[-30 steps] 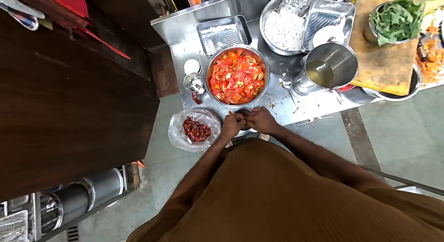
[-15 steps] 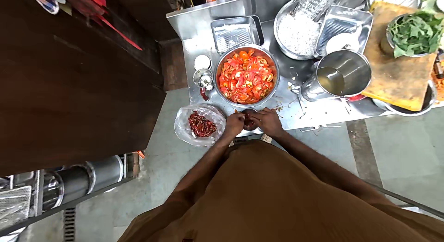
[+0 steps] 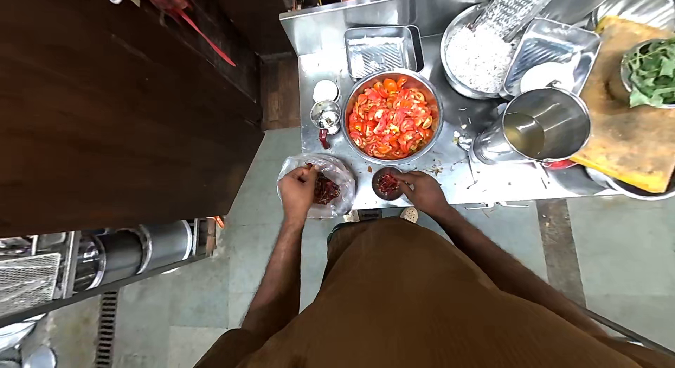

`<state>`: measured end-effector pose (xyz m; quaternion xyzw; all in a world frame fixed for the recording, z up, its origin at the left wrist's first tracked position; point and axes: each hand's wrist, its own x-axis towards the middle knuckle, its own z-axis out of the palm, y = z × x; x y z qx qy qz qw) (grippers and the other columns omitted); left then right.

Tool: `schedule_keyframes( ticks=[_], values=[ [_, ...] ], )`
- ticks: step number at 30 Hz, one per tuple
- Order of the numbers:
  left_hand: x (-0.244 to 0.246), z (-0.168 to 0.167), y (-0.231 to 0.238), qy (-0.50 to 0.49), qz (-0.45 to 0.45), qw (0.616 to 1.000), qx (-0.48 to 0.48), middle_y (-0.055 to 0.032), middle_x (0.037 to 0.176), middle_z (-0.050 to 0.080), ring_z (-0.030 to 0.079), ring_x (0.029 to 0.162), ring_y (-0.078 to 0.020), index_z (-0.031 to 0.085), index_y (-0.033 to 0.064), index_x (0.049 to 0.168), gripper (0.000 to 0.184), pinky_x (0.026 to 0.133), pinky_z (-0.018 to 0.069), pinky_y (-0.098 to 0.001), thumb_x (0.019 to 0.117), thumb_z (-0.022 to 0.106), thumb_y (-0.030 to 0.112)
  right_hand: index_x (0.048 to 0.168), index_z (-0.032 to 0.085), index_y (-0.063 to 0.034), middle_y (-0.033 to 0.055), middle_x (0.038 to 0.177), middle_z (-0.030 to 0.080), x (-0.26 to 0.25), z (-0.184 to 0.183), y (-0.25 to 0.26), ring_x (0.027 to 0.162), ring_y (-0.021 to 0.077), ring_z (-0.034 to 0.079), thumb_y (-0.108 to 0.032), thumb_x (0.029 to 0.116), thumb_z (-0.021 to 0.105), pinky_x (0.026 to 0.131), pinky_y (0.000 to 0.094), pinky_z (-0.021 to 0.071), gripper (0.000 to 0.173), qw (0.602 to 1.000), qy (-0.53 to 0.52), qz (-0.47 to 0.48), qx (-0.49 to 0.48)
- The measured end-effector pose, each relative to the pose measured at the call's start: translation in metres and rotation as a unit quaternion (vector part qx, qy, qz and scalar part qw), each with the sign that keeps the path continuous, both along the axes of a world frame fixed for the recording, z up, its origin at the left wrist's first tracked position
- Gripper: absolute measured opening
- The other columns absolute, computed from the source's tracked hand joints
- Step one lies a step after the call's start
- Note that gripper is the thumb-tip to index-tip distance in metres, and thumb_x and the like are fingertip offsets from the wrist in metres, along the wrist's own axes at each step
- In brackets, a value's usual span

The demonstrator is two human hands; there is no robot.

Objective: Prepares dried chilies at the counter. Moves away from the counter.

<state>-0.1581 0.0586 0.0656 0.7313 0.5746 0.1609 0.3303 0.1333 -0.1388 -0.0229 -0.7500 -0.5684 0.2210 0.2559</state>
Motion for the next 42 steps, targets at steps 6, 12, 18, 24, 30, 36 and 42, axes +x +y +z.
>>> schedule_keyframes(
  ticks=[6, 12, 18, 24, 30, 36, 42],
  values=[
    [-0.014, -0.058, 0.004, 0.196, -0.047, 0.978, -0.056, -0.0185, 0.121, 0.068, 0.066, 0.112, -0.0380, 0.072, 0.0068, 0.119, 0.042, 0.098, 0.0539, -0.0625, 0.0824, 0.084, 0.023, 0.124, 0.075, -0.0199, 0.0053, 0.114, 0.075, -0.007, 0.013, 0.008, 0.101, 0.0219, 0.073, -0.020, 0.1032, 0.058, 0.091, 0.0499, 0.0595, 0.027, 0.999, 0.036, 0.039, 0.002],
    [-0.008, -0.049, 0.006, 0.162, -0.009, 0.986, -0.046, -0.0153, 0.111, 0.071, 0.068, 0.105, -0.0340, 0.078, 0.0089, 0.097, 0.015, 0.095, 0.0553, -0.0592, 0.0874, 0.079, 0.020, 0.121, 0.076, -0.0198, 0.0035, 0.112, 0.075, -0.014, 0.018, 0.013, 0.098, 0.0190, 0.073, -0.021, 0.1032, 0.057, 0.090, 0.0480, 0.0598, 0.026, 0.996, 0.053, 0.069, -0.003],
    [-0.019, -0.035, 0.005, 0.081, 0.028, 0.993, -0.080, -0.0091, 0.103, 0.075, 0.072, 0.098, -0.0252, 0.077, 0.0109, 0.104, 0.016, 0.094, 0.0564, -0.0556, 0.0938, 0.075, 0.023, 0.120, 0.076, -0.0187, 0.0032, 0.111, 0.075, -0.015, 0.021, 0.014, 0.097, 0.0173, 0.073, -0.020, 0.1035, 0.058, 0.090, 0.0461, 0.0602, 0.025, 0.994, 0.070, 0.078, 0.010],
    [-0.026, -0.032, 0.009, -0.087, 0.073, 0.983, -0.146, -0.0108, 0.096, 0.073, 0.069, 0.088, -0.0218, 0.070, 0.0039, 0.110, 0.016, 0.083, 0.0571, -0.0477, 0.0994, 0.066, 0.014, 0.120, 0.076, -0.0185, 0.0030, 0.112, 0.075, -0.015, 0.030, 0.016, 0.093, 0.0160, 0.072, -0.020, 0.1028, 0.059, 0.088, 0.0444, 0.0609, 0.025, 0.992, 0.097, 0.074, 0.021],
    [-0.027, -0.031, 0.006, -0.220, 0.119, 0.950, -0.187, -0.0086, 0.088, 0.073, 0.069, 0.072, -0.0162, 0.067, 0.0030, 0.112, 0.014, 0.067, 0.0601, -0.0341, 0.1004, 0.067, 0.012, 0.118, 0.077, -0.0169, 0.0004, 0.111, 0.075, -0.021, 0.044, 0.026, 0.094, 0.0096, 0.072, -0.020, 0.1027, 0.062, 0.089, 0.0371, 0.0616, 0.022, 0.984, 0.153, 0.068, 0.059],
    [-0.017, -0.022, 0.002, -0.294, 0.081, 0.927, -0.219, -0.0101, 0.092, 0.072, 0.069, 0.075, -0.0169, 0.066, 0.0014, 0.112, 0.013, 0.069, 0.0603, -0.0334, 0.1008, 0.064, 0.008, 0.127, 0.072, -0.0121, 0.0028, 0.109, 0.076, -0.056, 0.076, 0.068, 0.086, 0.0118, 0.074, -0.026, 0.1034, 0.062, 0.082, 0.0376, 0.0647, 0.029, 0.966, 0.247, 0.077, 0.011],
    [-0.006, -0.005, -0.021, -0.303, 0.049, 0.916, -0.258, -0.0030, 0.093, 0.070, 0.064, 0.075, -0.0106, 0.064, 0.0098, 0.113, 0.011, 0.068, 0.0567, -0.0289, 0.1044, 0.057, 0.011, 0.137, 0.064, -0.0105, 0.0077, 0.118, 0.074, -0.096, 0.071, 0.130, 0.090, 0.0159, 0.075, -0.020, 0.0993, 0.070, 0.082, 0.0378, 0.0647, 0.039, 0.933, 0.337, 0.121, -0.039]
  ],
)
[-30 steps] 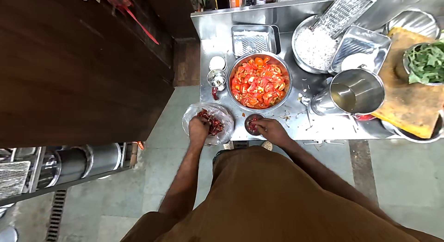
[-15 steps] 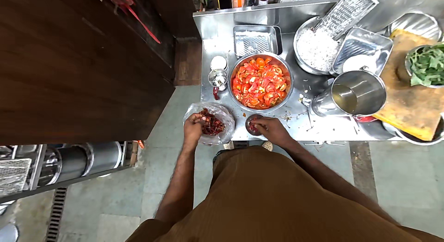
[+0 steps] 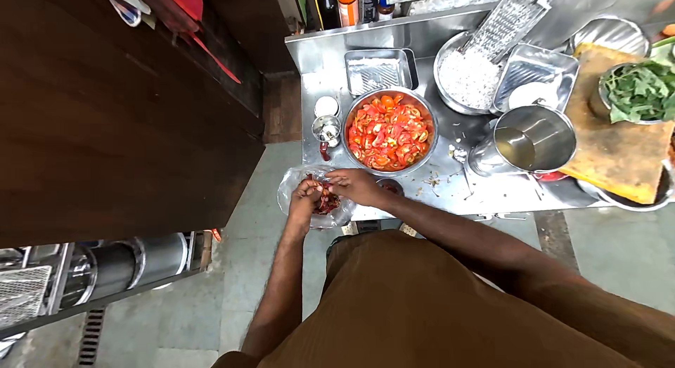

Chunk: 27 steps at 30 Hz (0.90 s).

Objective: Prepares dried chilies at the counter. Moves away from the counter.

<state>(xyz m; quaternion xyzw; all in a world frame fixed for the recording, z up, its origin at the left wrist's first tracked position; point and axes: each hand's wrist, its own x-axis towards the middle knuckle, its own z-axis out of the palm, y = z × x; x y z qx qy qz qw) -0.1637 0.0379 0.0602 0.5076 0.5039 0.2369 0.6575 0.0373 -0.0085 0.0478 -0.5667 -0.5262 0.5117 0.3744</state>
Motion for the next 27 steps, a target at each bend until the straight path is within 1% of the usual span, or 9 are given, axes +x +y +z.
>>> schedule_keyframes(
  ticks=[4, 6, 10, 12, 14, 17, 20, 23, 27],
  values=[
    [-0.007, -0.002, -0.006, -0.026, 0.026, 0.999, -0.029, -0.0016, 0.092, 0.066, 0.063, 0.074, -0.0100, 0.063, 0.0107, 0.116, 0.013, 0.070, 0.0564, -0.0300, 0.1045, 0.056, 0.009, 0.114, 0.077, -0.0107, 0.0040, 0.099, 0.078, -0.010, 0.007, 0.012, 0.082, 0.0105, 0.074, -0.017, 0.0958, 0.074, 0.081, 0.0331, 0.0636, 0.020, 1.000, -0.005, 0.017, 0.015],
    [-0.011, -0.002, -0.009, -0.047, 0.051, 0.995, -0.069, -0.0012, 0.092, 0.065, 0.062, 0.073, -0.0102, 0.061, 0.0131, 0.116, 0.014, 0.069, 0.0561, -0.0291, 0.1054, 0.053, 0.009, 0.111, 0.078, -0.0100, 0.0045, 0.096, 0.078, -0.014, 0.010, 0.013, 0.081, 0.0108, 0.074, -0.015, 0.0958, 0.073, 0.081, 0.0345, 0.0630, 0.017, 1.000, -0.018, 0.004, 0.023],
    [-0.015, -0.017, -0.002, -0.103, 0.134, 0.975, -0.144, -0.0057, 0.101, 0.065, 0.064, 0.079, -0.0153, 0.057, 0.0115, 0.131, 0.027, 0.071, 0.0579, -0.0338, 0.1061, 0.047, 0.006, 0.106, 0.077, -0.0108, 0.0021, 0.097, 0.078, -0.021, 0.004, 0.017, 0.082, 0.0100, 0.074, -0.014, 0.0923, 0.074, 0.080, 0.0347, 0.0641, 0.015, 0.997, -0.031, -0.046, 0.046],
    [-0.011, -0.026, 0.000, -0.105, 0.184, 0.963, -0.165, -0.0056, 0.097, 0.065, 0.063, 0.075, -0.0144, 0.056, 0.0114, 0.130, 0.027, 0.068, 0.0566, -0.0318, 0.1055, 0.046, 0.005, 0.104, 0.075, -0.0108, 0.0014, 0.094, 0.077, -0.026, 0.000, 0.018, 0.081, 0.0103, 0.074, -0.016, 0.0910, 0.076, 0.079, 0.0351, 0.0642, 0.014, 0.997, -0.031, -0.060, 0.025],
    [-0.006, -0.035, 0.001, -0.103, 0.217, 0.954, -0.180, -0.0044, 0.092, 0.061, 0.059, 0.070, -0.0140, 0.057, 0.0107, 0.129, 0.026, 0.065, 0.0543, -0.0304, 0.1057, 0.045, 0.006, 0.106, 0.073, -0.0092, 0.0033, 0.093, 0.077, -0.032, -0.003, 0.018, 0.078, 0.0131, 0.075, -0.015, 0.0916, 0.075, 0.077, 0.0367, 0.0652, 0.016, 0.998, -0.029, -0.056, -0.019],
    [0.001, -0.041, 0.001, -0.099, 0.213, 0.957, -0.172, -0.0061, 0.093, 0.065, 0.061, 0.070, -0.0142, 0.058, 0.0076, 0.127, 0.026, 0.065, 0.0555, -0.0310, 0.1054, 0.044, 0.004, 0.117, 0.070, -0.0078, 0.0064, 0.101, 0.076, -0.039, -0.011, 0.015, 0.085, 0.0162, 0.076, -0.011, 0.0941, 0.070, 0.080, 0.0395, 0.0663, 0.023, 0.998, -0.016, -0.028, -0.047],
    [0.002, -0.041, 0.003, -0.104, 0.204, 0.960, -0.159, -0.0083, 0.097, 0.067, 0.066, 0.078, -0.0160, 0.058, 0.0046, 0.128, 0.026, 0.074, 0.0585, -0.0339, 0.1061, 0.044, 0.005, 0.126, 0.071, -0.0092, 0.0067, 0.109, 0.076, -0.040, -0.011, 0.015, 0.093, 0.0145, 0.075, -0.013, 0.0947, 0.071, 0.088, 0.0374, 0.0635, 0.031, 0.999, -0.018, -0.019, -0.042],
    [-0.001, -0.038, 0.005, -0.115, 0.203, 0.959, -0.163, -0.0119, 0.108, 0.069, 0.068, 0.087, -0.0188, 0.058, 0.0024, 0.132, 0.029, 0.082, 0.0591, -0.0358, 0.1070, 0.043, 0.005, 0.121, 0.074, -0.0093, 0.0085, 0.114, 0.075, -0.039, -0.008, 0.014, 0.094, 0.0160, 0.074, -0.015, 0.0913, 0.076, 0.089, 0.0377, 0.0618, 0.031, 0.998, -0.041, -0.029, -0.032],
    [-0.005, -0.028, 0.009, -0.125, 0.189, 0.958, -0.176, -0.0150, 0.116, 0.069, 0.071, 0.095, -0.0225, 0.056, 0.0021, 0.136, 0.033, 0.087, 0.0596, -0.0391, 0.1099, 0.038, 0.008, 0.111, 0.078, -0.0114, 0.0051, 0.102, 0.078, -0.035, -0.009, 0.014, 0.087, 0.0130, 0.075, -0.015, 0.0918, 0.076, 0.085, 0.0367, 0.0631, 0.020, 0.997, -0.045, -0.061, -0.036]
  ],
)
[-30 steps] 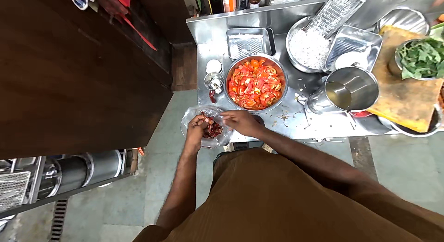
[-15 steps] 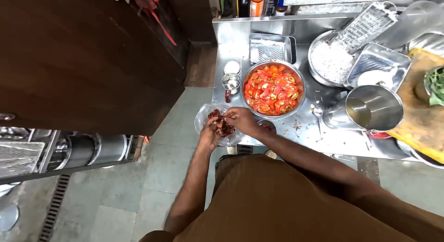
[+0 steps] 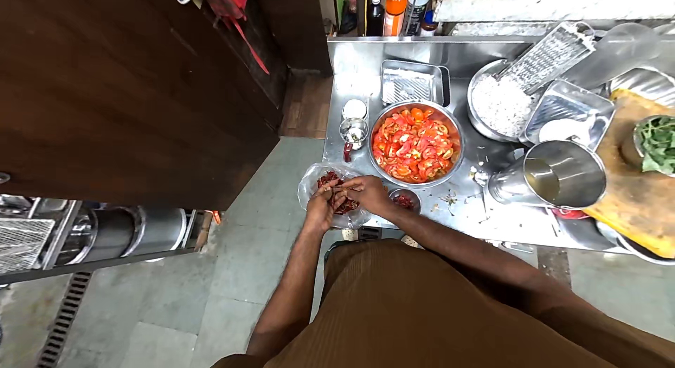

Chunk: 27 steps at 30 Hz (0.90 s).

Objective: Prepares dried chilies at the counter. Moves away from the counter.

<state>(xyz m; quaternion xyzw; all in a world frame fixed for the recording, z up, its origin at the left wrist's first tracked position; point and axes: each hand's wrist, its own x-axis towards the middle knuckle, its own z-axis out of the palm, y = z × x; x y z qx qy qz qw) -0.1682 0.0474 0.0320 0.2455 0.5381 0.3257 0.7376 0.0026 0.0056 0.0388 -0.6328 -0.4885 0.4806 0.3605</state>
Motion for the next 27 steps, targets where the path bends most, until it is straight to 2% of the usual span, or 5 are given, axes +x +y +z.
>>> schedule_keyframes(
  ticks=[4, 10, 15, 23, 27],
  values=[
    [-0.004, 0.008, -0.001, -0.031, -0.009, 0.999, -0.016, -0.0184, 0.127, 0.068, 0.070, 0.111, -0.0275, 0.052, 0.0008, 0.140, 0.036, 0.098, 0.0562, -0.0426, 0.1110, 0.033, 0.009, 0.116, 0.073, -0.0050, 0.0086, 0.103, 0.077, 0.004, -0.002, 0.001, 0.087, 0.0153, 0.077, -0.013, 0.1012, 0.065, 0.083, 0.0355, 0.0662, 0.018, 0.998, 0.061, -0.027, -0.010],
    [-0.004, 0.018, -0.006, -0.029, -0.051, 0.998, -0.014, -0.0158, 0.139, 0.061, 0.065, 0.120, -0.0239, 0.048, 0.0025, 0.144, 0.042, 0.104, 0.0521, -0.0388, 0.1033, 0.039, -0.003, 0.121, 0.064, -0.0028, 0.0118, 0.103, 0.076, 0.004, -0.001, 0.000, 0.088, 0.0199, 0.077, -0.009, 0.1027, 0.062, 0.083, 0.0387, 0.0662, 0.019, 0.996, 0.081, -0.030, -0.031],
    [-0.005, 0.010, -0.006, 0.005, -0.070, 0.997, 0.026, -0.0137, 0.134, 0.065, 0.067, 0.116, -0.0222, 0.050, 0.0029, 0.142, 0.042, 0.101, 0.0541, -0.0371, 0.1014, 0.048, -0.010, 0.123, 0.065, -0.0038, 0.0121, 0.107, 0.075, 0.004, -0.002, -0.002, 0.091, 0.0200, 0.077, -0.005, 0.0998, 0.062, 0.086, 0.0394, 0.0656, 0.023, 0.997, 0.072, -0.013, -0.030],
    [-0.001, 0.008, -0.008, 0.040, -0.034, 0.996, 0.075, -0.0159, 0.123, 0.071, 0.073, 0.101, -0.0262, 0.054, 0.0029, 0.139, 0.034, 0.089, 0.0613, -0.0409, 0.1062, 0.049, 0.000, 0.116, 0.068, -0.0068, 0.0070, 0.100, 0.076, 0.008, 0.006, -0.003, 0.085, 0.0165, 0.076, -0.008, 0.0964, 0.069, 0.081, 0.0376, 0.0657, 0.020, 0.998, 0.052, -0.025, 0.011],
    [-0.010, 0.005, -0.013, 0.091, -0.045, 0.985, 0.140, -0.0203, 0.120, 0.071, 0.074, 0.099, -0.0290, 0.053, -0.0036, 0.140, 0.035, 0.088, 0.0628, -0.0442, 0.1057, 0.051, 0.003, 0.120, 0.073, -0.0165, 0.0014, 0.107, 0.075, 0.009, 0.000, -0.010, 0.098, 0.0151, 0.072, -0.032, 0.0994, 0.066, 0.095, 0.0445, 0.0590, 0.027, 0.992, -0.107, 0.035, 0.056]
  ],
)
